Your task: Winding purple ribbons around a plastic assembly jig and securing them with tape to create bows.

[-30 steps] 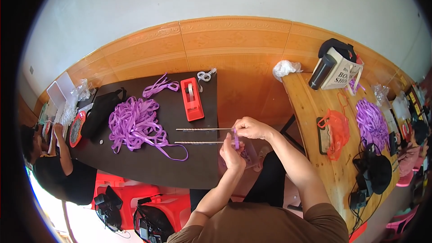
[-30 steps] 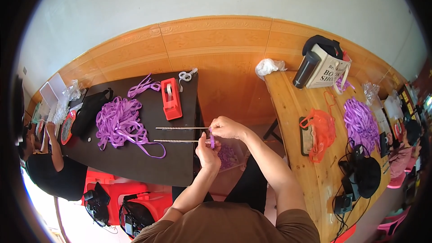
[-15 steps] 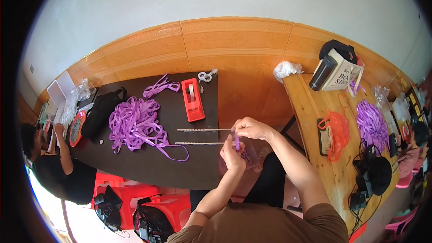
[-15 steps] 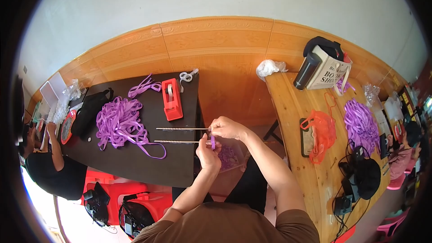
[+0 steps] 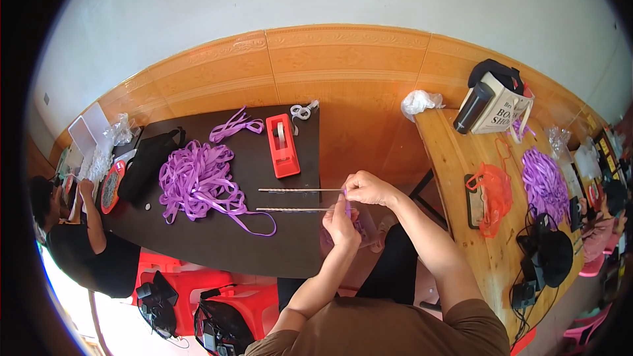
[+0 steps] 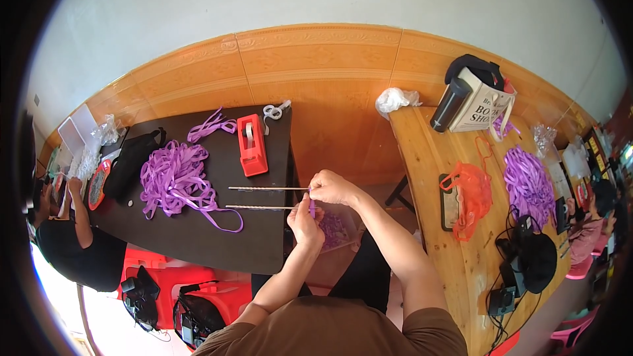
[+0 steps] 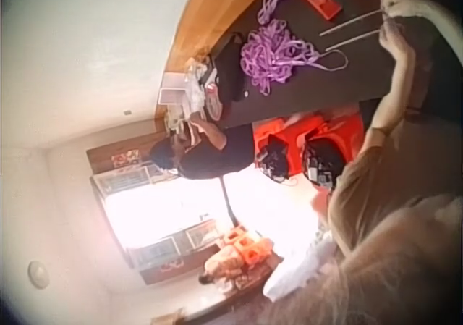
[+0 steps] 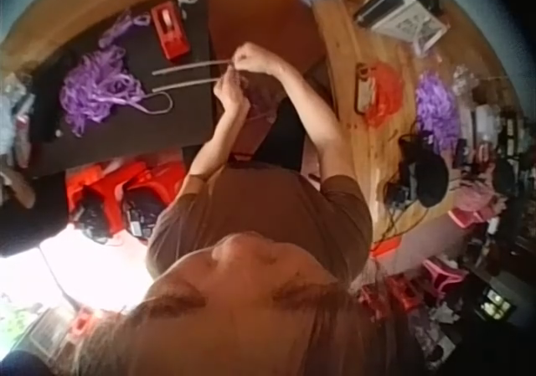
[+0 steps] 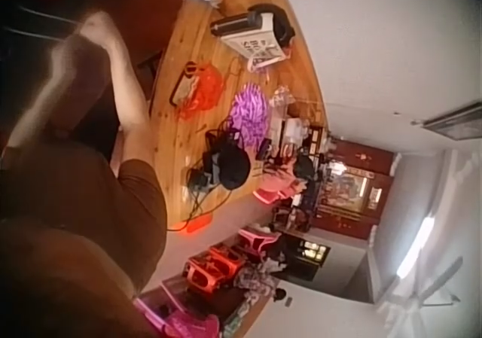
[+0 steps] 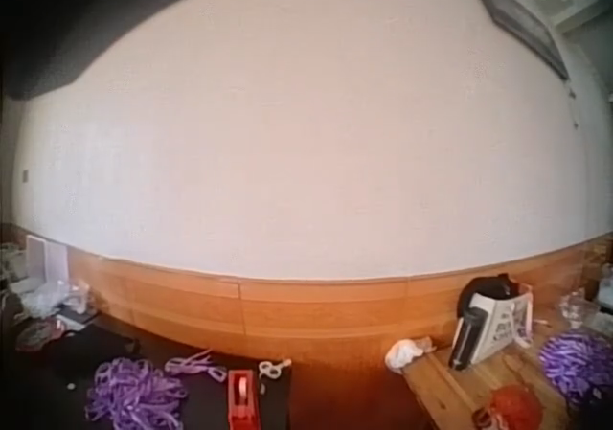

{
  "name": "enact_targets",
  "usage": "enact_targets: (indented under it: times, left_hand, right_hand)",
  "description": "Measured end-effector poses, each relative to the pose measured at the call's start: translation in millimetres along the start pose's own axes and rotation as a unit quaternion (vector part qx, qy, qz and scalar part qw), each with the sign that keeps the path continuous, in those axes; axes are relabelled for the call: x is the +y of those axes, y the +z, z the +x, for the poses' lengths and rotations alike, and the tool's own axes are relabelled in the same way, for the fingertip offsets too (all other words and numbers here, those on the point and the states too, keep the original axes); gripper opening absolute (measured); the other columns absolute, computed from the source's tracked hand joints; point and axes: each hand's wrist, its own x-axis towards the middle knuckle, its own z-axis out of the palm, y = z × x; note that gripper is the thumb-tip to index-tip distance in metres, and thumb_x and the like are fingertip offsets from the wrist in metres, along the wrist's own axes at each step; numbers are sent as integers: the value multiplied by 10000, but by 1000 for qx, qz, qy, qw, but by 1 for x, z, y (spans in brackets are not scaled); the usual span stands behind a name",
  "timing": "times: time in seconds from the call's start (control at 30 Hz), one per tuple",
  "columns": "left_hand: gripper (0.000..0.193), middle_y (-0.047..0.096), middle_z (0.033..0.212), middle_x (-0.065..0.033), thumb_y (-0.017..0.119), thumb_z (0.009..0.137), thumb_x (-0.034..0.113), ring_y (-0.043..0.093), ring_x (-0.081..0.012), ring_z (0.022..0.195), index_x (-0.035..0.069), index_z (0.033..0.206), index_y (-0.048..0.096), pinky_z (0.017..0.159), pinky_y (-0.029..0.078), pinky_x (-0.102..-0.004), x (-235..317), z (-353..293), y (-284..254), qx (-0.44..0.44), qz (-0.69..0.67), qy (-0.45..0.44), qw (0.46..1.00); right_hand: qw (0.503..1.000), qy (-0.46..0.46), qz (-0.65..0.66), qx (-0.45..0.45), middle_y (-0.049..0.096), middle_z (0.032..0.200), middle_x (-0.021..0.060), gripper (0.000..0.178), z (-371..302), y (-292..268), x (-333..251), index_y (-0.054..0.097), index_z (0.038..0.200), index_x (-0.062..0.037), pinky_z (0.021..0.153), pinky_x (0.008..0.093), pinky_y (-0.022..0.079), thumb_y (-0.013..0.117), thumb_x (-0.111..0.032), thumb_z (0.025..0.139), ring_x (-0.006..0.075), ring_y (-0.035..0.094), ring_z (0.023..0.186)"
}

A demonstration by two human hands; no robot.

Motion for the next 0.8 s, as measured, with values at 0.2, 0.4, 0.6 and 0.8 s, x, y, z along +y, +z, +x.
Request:
enact_targets:
  times: [0.2,0.4,0.6,0.8]
  left_hand:
    - [206,524,552,-32,569,853,128,475,-104,441,60,664,520,433,397,-223,-3,6,-1,1,27,5,1000]
    - [221,530,577,-35,573,855,182,486,-119,460,59,678,524,437,412,-245,5,1,1,6,9,-29,1000]
    - [178,540,616,-44,552,849,166,506,-143,500,55,710,536,452,419,-265,7,2,2,11,13,-45,999]
    - [142,556,623,-61,547,802,80,504,-143,475,52,668,509,431,412,-255,0,6,-2,4,0,-29,1000]
  right_hand:
    - [999,3,45,7,580,727,74,213,-7,-1,-1,504,548,-1,631,287,398,617,-76,711,125,502,709]
    - [997,27,15,67,531,559,54,473,-6,4,-4,551,544,-5,528,291,373,593,-369,843,126,482,547]
    - [980,44,-102,164,543,526,87,602,-7,13,-15,577,532,-14,547,356,387,515,-513,863,220,523,503]
    - [913,-30,-283,291,544,520,124,608,-16,29,-18,581,518,-27,637,474,337,513,-536,843,304,526,529]
